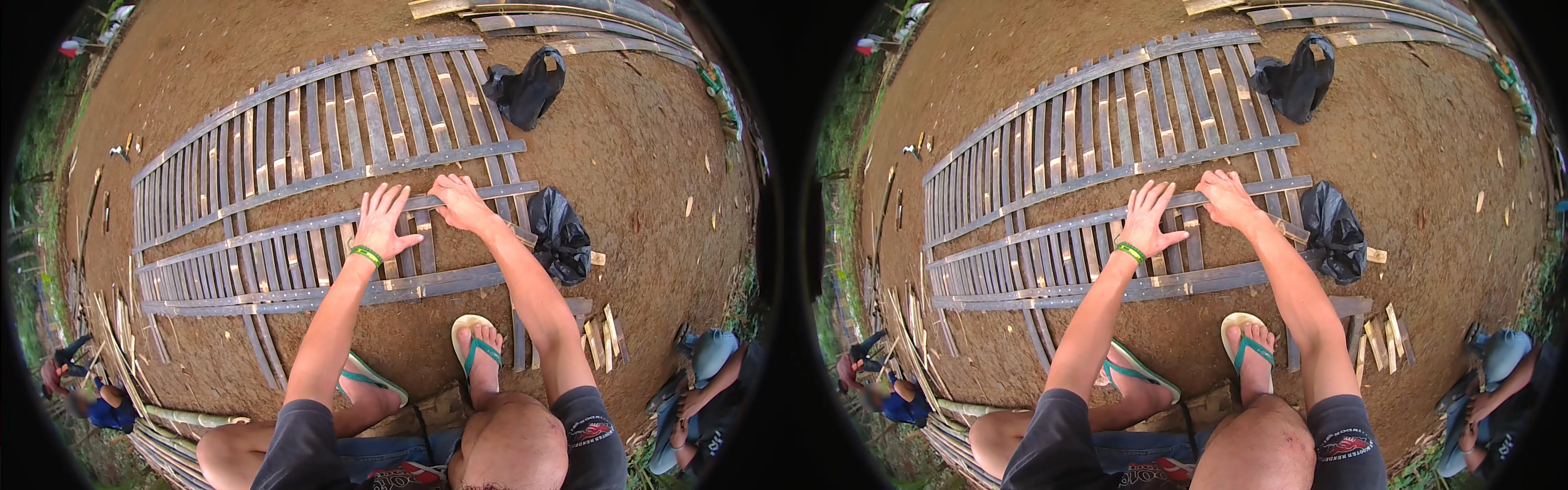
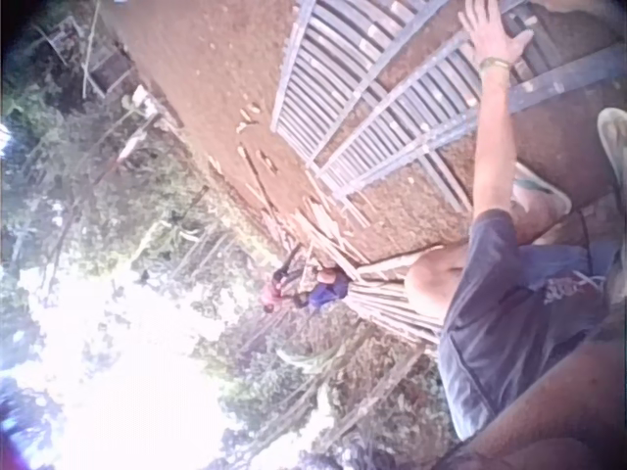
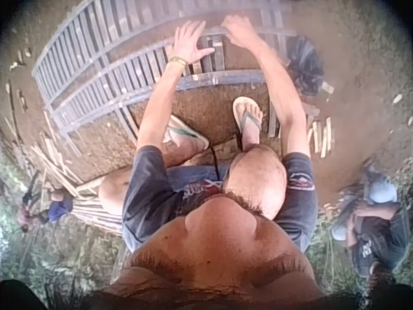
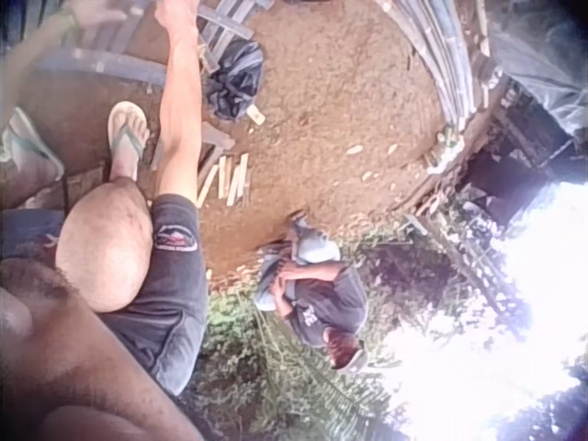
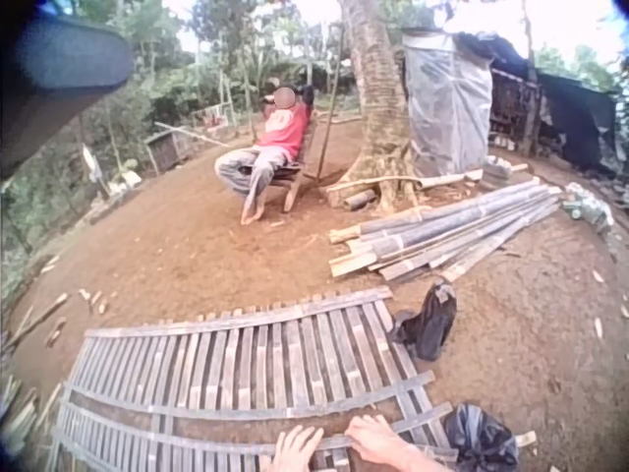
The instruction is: The person sits on the ground and uses a machete to trim and shape thin bamboo strips on a partially assembled bamboo frame. They repeatedly strike the strips to smooth them and occasionally lift the frame to inspect the alignment of the slats.
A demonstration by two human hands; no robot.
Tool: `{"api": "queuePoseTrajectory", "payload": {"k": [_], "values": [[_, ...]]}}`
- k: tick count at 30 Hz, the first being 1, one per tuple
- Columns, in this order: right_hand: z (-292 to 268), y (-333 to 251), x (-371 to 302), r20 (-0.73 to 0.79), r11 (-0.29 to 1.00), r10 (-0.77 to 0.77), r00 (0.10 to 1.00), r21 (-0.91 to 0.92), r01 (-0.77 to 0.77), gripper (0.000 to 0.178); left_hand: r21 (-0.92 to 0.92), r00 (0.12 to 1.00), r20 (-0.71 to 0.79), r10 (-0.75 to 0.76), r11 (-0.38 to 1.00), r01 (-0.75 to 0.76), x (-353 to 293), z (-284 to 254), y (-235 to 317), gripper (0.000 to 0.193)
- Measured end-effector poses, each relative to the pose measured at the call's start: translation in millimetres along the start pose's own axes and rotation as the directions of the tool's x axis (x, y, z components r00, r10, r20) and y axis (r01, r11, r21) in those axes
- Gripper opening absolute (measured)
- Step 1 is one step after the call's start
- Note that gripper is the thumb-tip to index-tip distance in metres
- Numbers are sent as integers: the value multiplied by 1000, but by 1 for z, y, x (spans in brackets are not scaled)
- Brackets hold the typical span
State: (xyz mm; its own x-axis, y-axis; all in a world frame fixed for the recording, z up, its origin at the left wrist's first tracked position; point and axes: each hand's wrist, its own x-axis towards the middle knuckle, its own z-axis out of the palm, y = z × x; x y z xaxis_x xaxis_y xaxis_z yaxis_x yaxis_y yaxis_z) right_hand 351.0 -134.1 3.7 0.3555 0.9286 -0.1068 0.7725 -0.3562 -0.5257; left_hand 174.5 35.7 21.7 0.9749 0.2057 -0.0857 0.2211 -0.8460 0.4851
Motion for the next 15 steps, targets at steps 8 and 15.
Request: {"api": "queuePoseTrajectory", "payload": {"k": [8, 15], "values": [[-2, -3, -1, -6, 1000, 16, 1000, 12, -16, 39, -37, 998, 53, -31, 999, 33, 11, 17, 0, 105], [-19, -17, -25, -331, 995, 104, 938, 33, -99, 34, -56, 996, 77, -46, 997, 50, 16, 19, 0, 109]]}}
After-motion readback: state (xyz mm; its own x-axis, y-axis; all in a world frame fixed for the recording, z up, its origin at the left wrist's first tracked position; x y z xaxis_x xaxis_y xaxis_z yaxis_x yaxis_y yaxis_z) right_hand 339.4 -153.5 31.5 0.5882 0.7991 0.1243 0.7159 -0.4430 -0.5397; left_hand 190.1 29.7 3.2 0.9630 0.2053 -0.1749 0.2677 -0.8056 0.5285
